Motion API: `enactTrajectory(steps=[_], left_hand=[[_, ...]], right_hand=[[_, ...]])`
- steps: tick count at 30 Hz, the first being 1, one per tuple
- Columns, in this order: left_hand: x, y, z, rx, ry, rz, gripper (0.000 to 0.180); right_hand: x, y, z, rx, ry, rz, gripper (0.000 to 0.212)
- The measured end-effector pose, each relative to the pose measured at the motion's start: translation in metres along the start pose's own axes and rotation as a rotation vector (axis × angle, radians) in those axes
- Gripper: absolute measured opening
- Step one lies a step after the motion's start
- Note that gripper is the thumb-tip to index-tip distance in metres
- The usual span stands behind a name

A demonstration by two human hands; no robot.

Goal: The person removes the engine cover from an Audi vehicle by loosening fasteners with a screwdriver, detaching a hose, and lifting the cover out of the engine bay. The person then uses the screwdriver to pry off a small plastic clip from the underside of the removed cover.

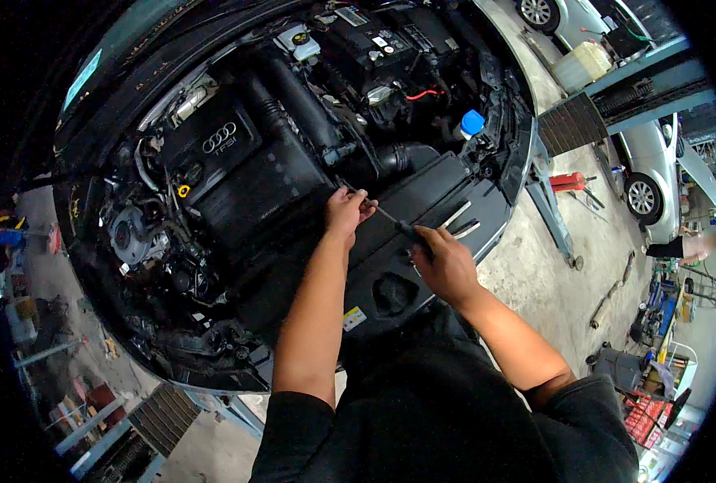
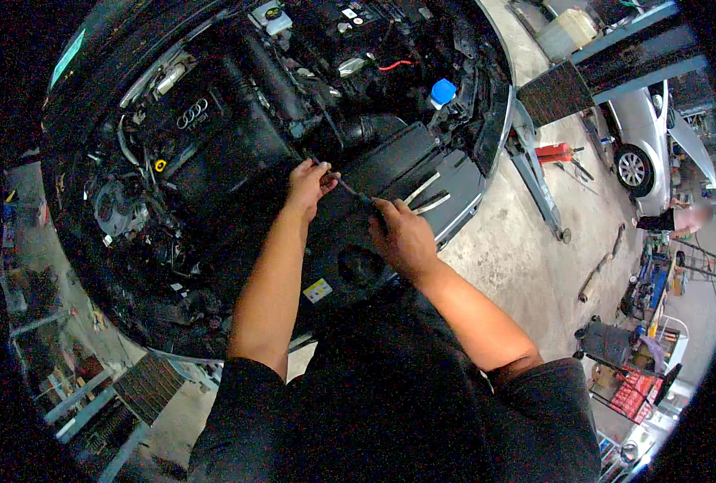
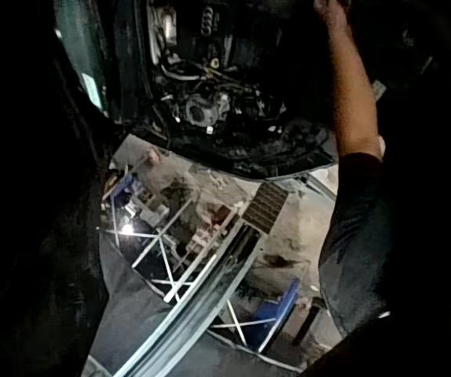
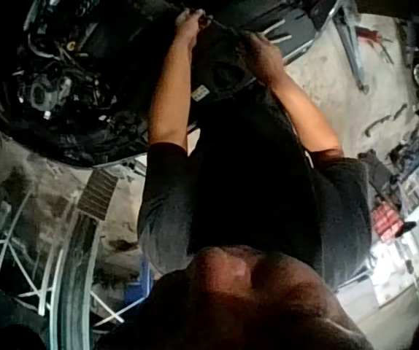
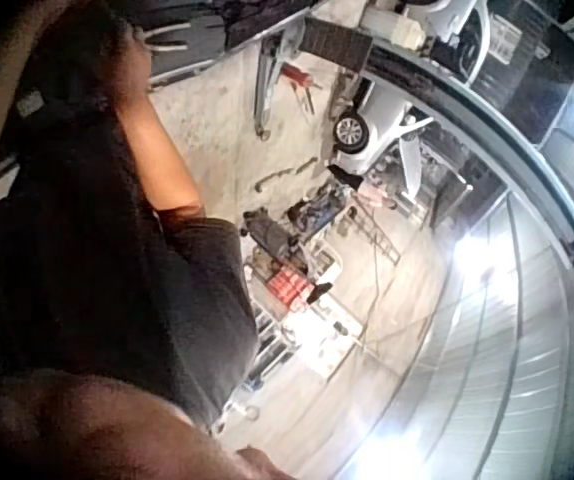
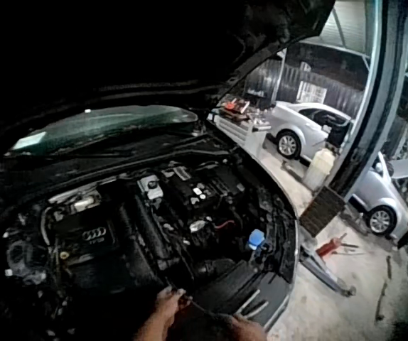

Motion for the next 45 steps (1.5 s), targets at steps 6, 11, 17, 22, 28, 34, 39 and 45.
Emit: enactTrajectory(steps=[6, 11, 17, 22, 28, 34, 39, 45], left_hand=[[0.010, 0.027, 0.015, 0.043, -0.022, -0.016, 0.013], [0.010, 0.033, 0.018, 0.007, -0.034, -0.012, 0.018], [0.006, 0.022, 0.009, 0.066, -0.111, -0.067, 0.009], [0.000, 0.004, -0.004, 0.058, -0.123, -0.094, 0.008], [0.006, 0.004, -0.006, 0.096, -0.147, -0.123, 0.004], [0.015, 0.009, 0.001, 0.152, -0.176, -0.071, 0.006], [0.064, 0.037, -0.031, -0.499, 1.000, -0.368, 0.031], [0.034, 0.014, -0.095, -0.270, 1.667, -0.216, 0.064]], right_hand=[[-0.017, 0.015, 0.016, -0.069, -0.051, 0.040, 0.034], [-0.019, 0.022, 0.023, -0.107, -0.065, 0.057, 0.032], [-0.025, 0.023, 0.015, -0.206, 0.158, -0.033, 0.030], [-0.037, 0.026, 0.009, -0.423, 0.412, -0.050, 0.029], [-0.026, 0.040, 0.040, -0.136, -0.026, 0.128, 0.031], [-0.017, 0.041, 0.049, 0.023, -0.166, 0.098, 0.041], [-0.012, 0.053, 0.050, -0.023, -0.075, 0.032, 0.043], [-0.012, 0.062, 0.043, 0.239, -0.056, -0.120, 0.049]])
Point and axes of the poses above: each hand's wrist, its own y-axis towards the middle knuckle, its own x-axis out of the back of the hand, z = x × y, the point moved 4 cm from there along y, towards the middle knuckle, and after that the axes turned 6 degrees about x, right-handed, at the moved point
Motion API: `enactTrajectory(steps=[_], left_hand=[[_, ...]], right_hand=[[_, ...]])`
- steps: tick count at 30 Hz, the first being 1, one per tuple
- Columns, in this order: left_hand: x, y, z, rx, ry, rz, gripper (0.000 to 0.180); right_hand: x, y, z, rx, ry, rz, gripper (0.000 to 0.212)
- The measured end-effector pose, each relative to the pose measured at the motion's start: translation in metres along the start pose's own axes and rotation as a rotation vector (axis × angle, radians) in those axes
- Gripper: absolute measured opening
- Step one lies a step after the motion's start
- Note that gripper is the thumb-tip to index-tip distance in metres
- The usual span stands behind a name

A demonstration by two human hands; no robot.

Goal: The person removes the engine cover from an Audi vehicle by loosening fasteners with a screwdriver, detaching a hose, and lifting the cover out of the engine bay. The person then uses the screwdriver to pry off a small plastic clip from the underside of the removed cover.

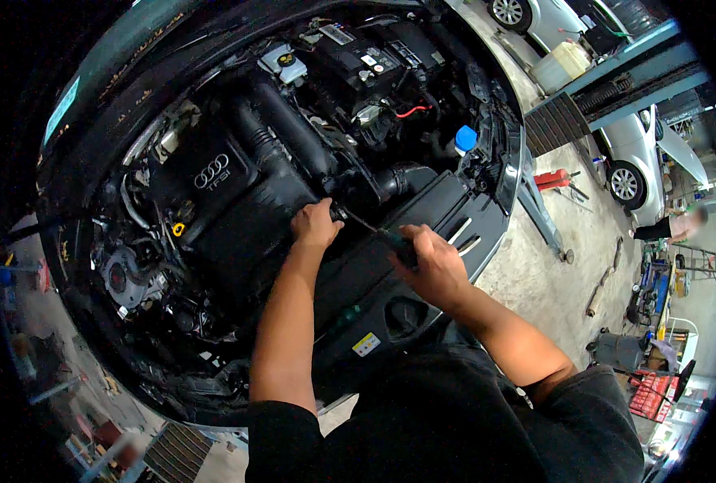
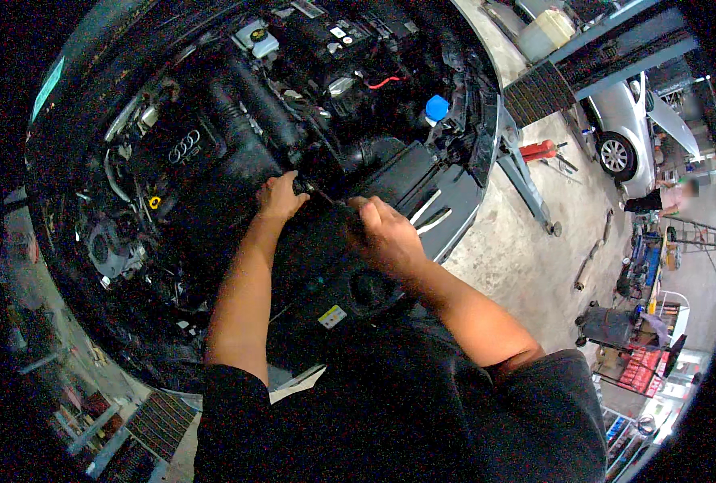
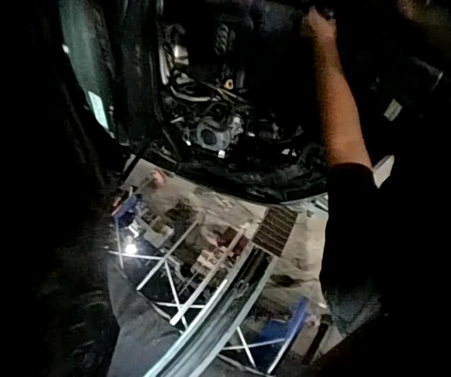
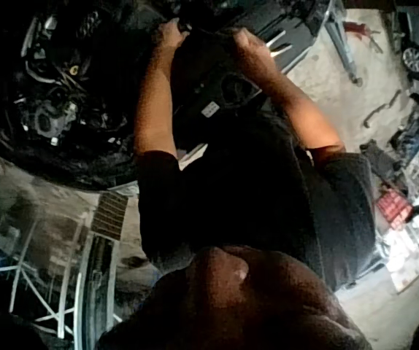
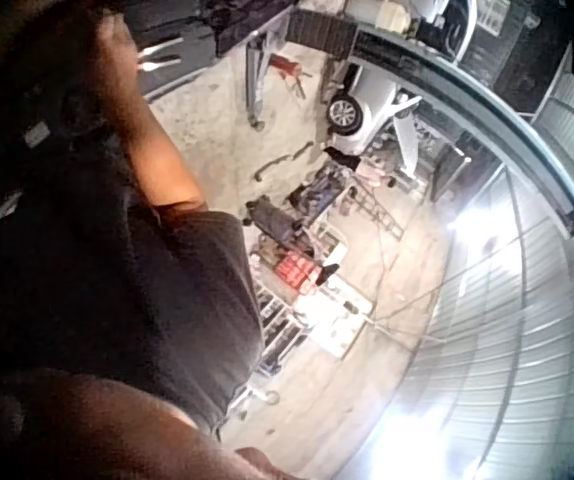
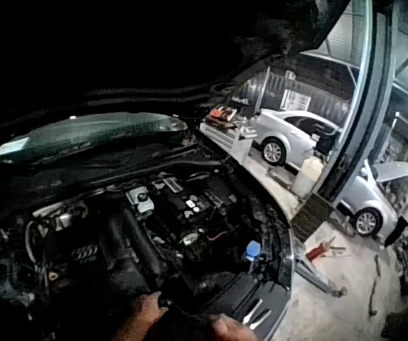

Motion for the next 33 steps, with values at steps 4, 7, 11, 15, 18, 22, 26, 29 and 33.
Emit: enactTrajectory(steps=[4, 7, 11, 15, 18, 22, 26, 29, 33], left_hand=[[-0.029, 0.029, 0.011, 0.051, -0.093, 0.302, 0.063], [-0.046, 0.039, 0.010, 0.127, -0.294, 0.414, 0.071], [-0.043, 0.036, 0.004, 0.169, -0.491, 0.503, 0.083], [-0.044, 0.040, 0.011, 0.193, -0.539, 0.489, 0.084], [-0.044, 0.041, 0.009, 0.168, -0.510, 0.495, 0.084], [-0.037, 0.035, 0.006, 0.212, -0.521, 0.503, 0.085], [-0.032, 0.031, -0.003, 0.278, -0.566, 0.499, 0.086], [-0.034, 0.033, -0.004, 0.312, -0.556, 0.500, 0.088], [-0.043, 0.037, 0.002, 0.328, -0.587, 0.508, 0.091]], right_hand=[[0.003, 0.008, 0.010, -0.003, -0.069, 0.051, 0.050], [-0.002, 0.005, 0.001, 0.057, -0.038, 0.054, 0.047], [-0.001, 0.001, -0.010, 0.197, 0.004, -0.023, 0.046], [-0.001, 0.003, -0.010, 0.176, 0.050, 0.050, 0.043], [-0.004, 0.000, -0.014, 0.249, 0.058, -0.027, 0.047], [0.006, -0.001, -0.007, 0.287, -0.031, 0.015, 0.047], [-0.004, -0.010, -0.014, 0.288, -0.019, -0.020, 0.045], [-0.005, -0.011, -0.015, 0.275, -0.020, -0.078, 0.045], [-0.003, -0.015, -0.019, 0.276, -0.006, -0.101, 0.044]])
Point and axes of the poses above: each hand's wrist, its own y-axis towards the middle knuckle, its own x-axis out of the back of the hand, z = x × y, the point moved 4 cm from there along y, towards the middle knuckle, and after that the axes turned 6 degrees about x, right-handed, at the moved point
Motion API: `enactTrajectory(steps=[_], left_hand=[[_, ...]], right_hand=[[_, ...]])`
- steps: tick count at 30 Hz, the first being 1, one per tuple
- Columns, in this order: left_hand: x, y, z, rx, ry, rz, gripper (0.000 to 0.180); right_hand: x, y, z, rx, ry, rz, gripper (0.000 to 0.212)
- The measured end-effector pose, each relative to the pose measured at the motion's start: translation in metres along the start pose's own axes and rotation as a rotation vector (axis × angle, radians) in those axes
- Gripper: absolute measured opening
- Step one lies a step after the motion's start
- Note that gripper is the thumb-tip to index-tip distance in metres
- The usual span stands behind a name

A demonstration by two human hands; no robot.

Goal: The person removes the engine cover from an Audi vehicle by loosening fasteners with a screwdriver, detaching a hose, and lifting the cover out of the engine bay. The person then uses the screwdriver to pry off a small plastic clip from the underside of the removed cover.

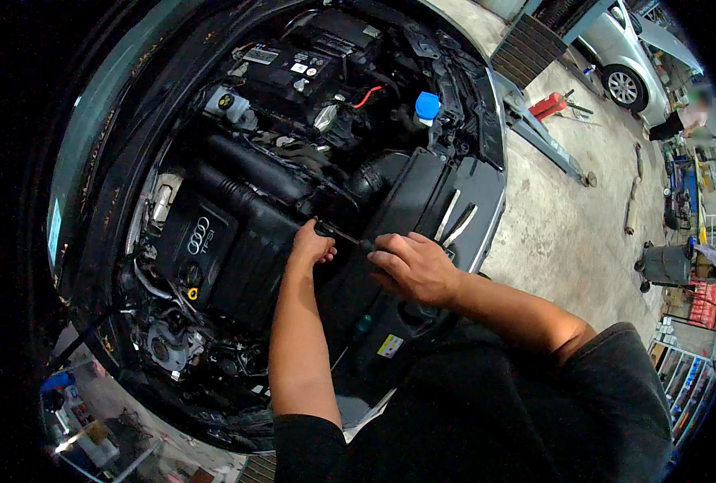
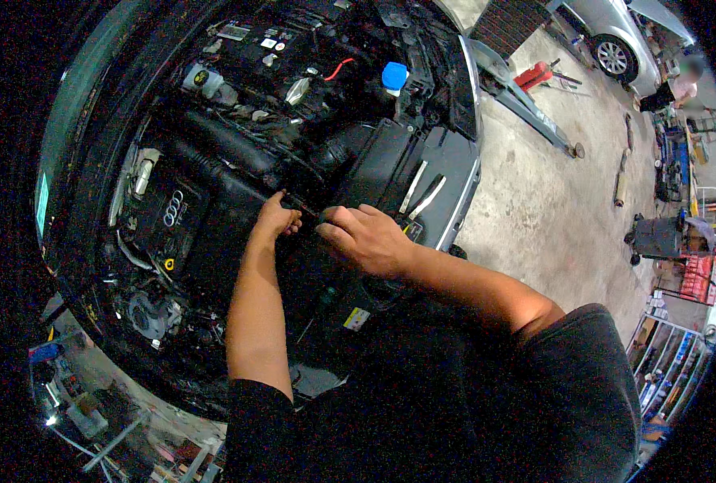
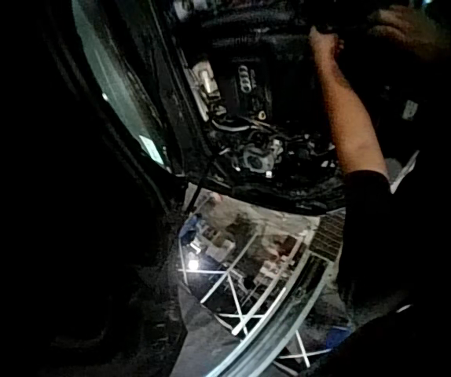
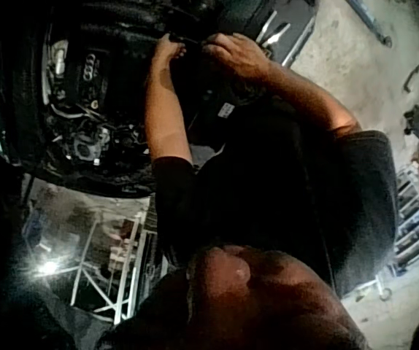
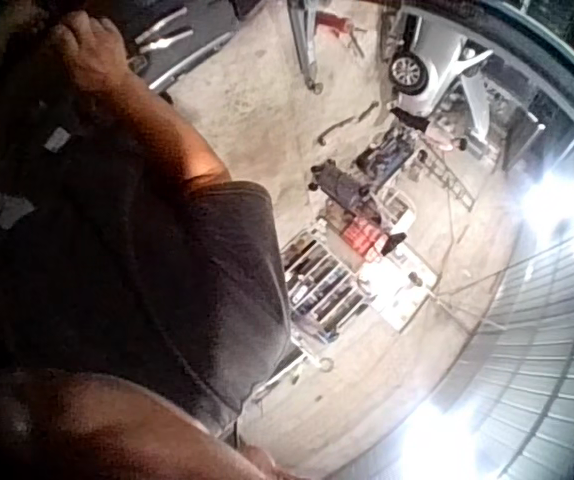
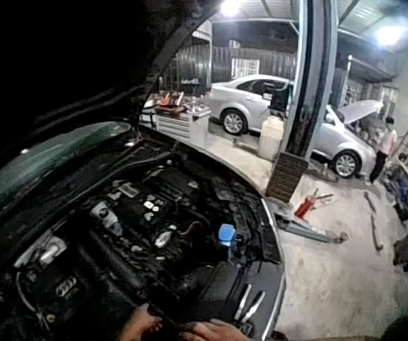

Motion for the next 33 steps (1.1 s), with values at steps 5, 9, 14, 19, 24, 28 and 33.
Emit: enactTrajectory(steps=[5, 9, 14, 19, 24, 28, 33], left_hand=[[-0.001, -0.012, -0.003, -0.043, 0.010, -0.023, 0.087], [0.000, -0.008, 0.001, -0.094, 0.018, -0.033, 0.086], [0.000, 0.001, 0.008, -0.101, 0.017, -0.056, 0.083], [-0.001, 0.000, 0.007, -0.112, 0.026, -0.066, 0.082], [-0.001, -0.002, 0.006, -0.117, 0.031, -0.080, 0.081], [-0.003, -0.002, 0.004, -0.122, 0.017, -0.084, 0.080], [0.000, 0.005, 0.011, -0.140, -0.026, -0.080, 0.081]], right_hand=[[0.003, -0.008, 0.001, -0.035, 0.017, 0.180, 0.041], [0.005, -0.009, -0.001, 0.017, -0.015, 0.103, 0.043], [0.006, -0.012, 0.001, 0.015, -0.021, 0.152, 0.044], [0.010, -0.011, 0.003, 0.021, -0.053, 0.141, 0.045], [0.012, -0.010, 0.001, 0.044, -0.028, 0.112, 0.044], [0.000, -0.019, -0.002, -0.073, 0.020, 0.218, 0.045], [0.014, -0.011, -0.002, -0.023, -0.034, 0.134, 0.048]])
Point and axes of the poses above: each hand's wrist, its own y-axis towards the middle knuckle, its own x-axis out of the back of the hand, z = x × y, the point moved 4 cm from there along y, towards the middle knuckle, and after that the axes turned 6 degrees about x, right-handed, at the moved point
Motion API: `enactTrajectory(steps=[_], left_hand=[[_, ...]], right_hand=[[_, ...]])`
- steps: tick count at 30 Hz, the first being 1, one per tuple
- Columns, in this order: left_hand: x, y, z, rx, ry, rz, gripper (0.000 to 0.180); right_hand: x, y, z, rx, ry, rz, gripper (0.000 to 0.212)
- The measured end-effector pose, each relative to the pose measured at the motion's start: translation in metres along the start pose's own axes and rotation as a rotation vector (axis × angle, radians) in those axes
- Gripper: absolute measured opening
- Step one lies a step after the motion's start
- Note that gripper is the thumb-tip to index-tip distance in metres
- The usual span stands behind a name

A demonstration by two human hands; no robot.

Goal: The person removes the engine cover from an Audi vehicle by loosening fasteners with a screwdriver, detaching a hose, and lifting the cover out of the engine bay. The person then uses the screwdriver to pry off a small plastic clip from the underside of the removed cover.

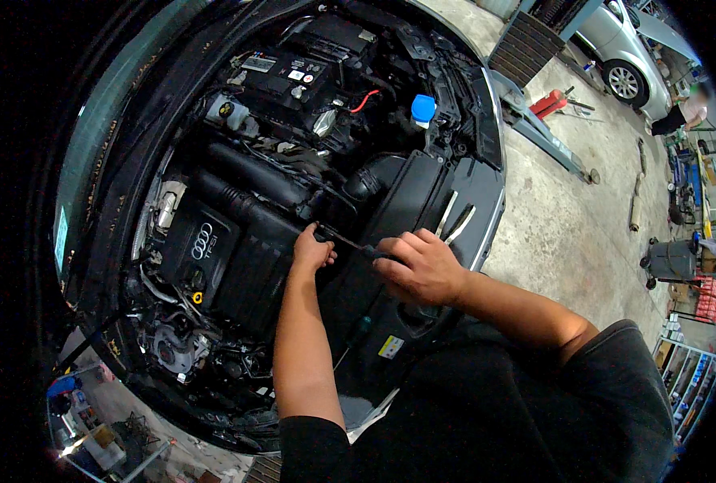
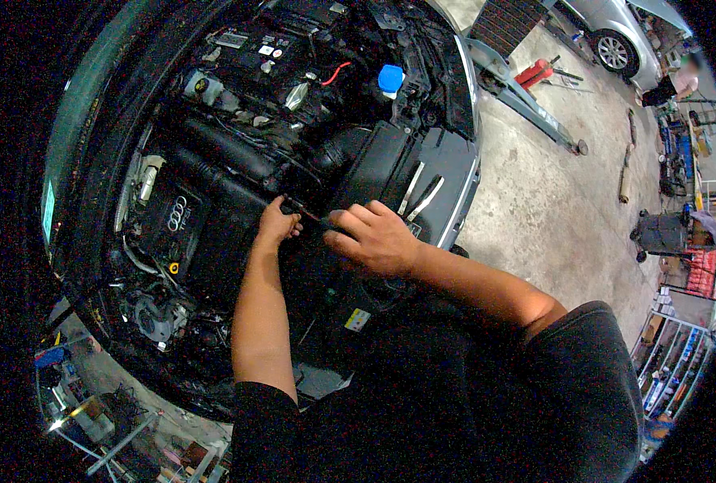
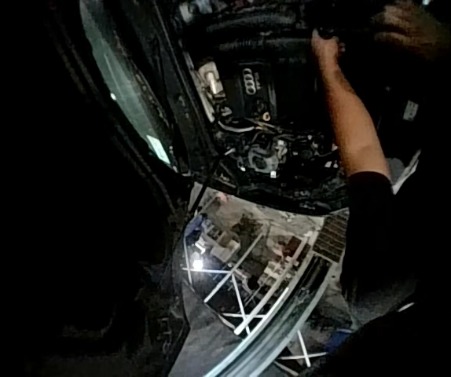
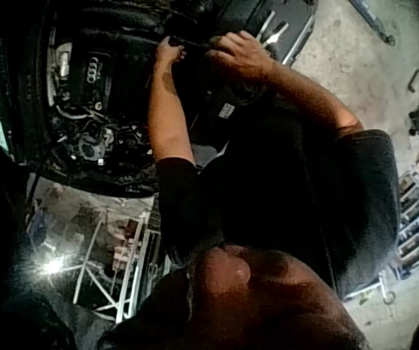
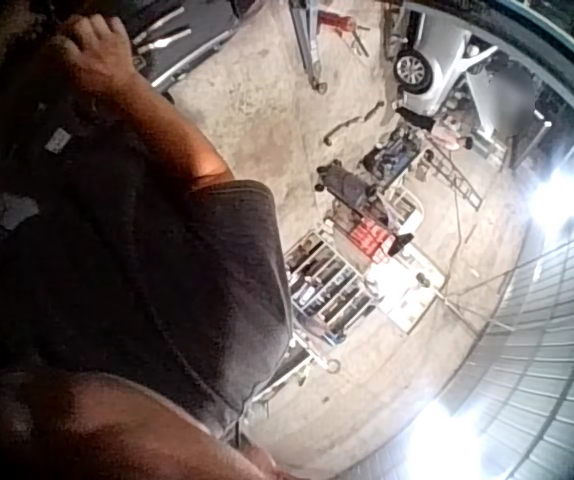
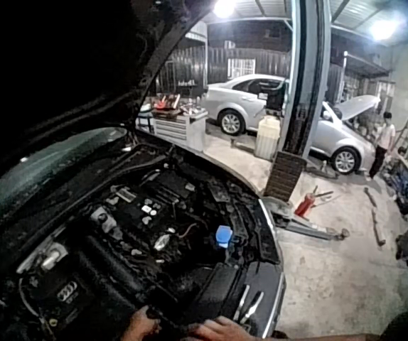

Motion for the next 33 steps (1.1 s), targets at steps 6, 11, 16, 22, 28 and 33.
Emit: enactTrajectory(steps=[6, 11, 16, 22, 28, 33], left_hand=[[-0.003, 0.002, 0.001, -0.006, 0.006, 0.002, 0.081], [-0.009, -0.017, -0.007, -0.022, 0.070, -0.048, 0.080], [-0.010, -0.045, 0.016, -0.131, 0.068, -0.176, 0.068], [-0.043, -0.078, 0.020, -0.275, 0.289, -0.454, 0.035], [-0.060, -0.125, 0.031, -0.367, 0.390, -0.772, 0.030], [-0.063, -0.138, 0.038, -0.342, 0.370, -0.883, 0.027]], right_hand=[[0.006, 0.000, -0.001, 0.076, -0.037, -0.042, 0.048], [0.003, -0.026, -0.021, -0.144, 0.138, -0.141, 0.040], [0.033, -0.079, -0.116, -0.601, 0.507, -0.492, 0.027], [-0.013, -0.138, -0.244, -1.184, 0.975, -0.223, 0.031], [-0.055, -0.113, -0.282, -0.888, 0.750, 0.021, 0.039], [-0.043, -0.099, -0.274, -0.496, 0.279, 0.164, 0.057]])
Point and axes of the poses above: each hand's wrist, its own y-axis towards the middle knuckle, its own x-axis out of the back of the hand, z = x × y, the point moved 4 cm from there along y, towards the middle knuckle, and after that the axes turned 6 degrees about x, right-handed, at the moved point
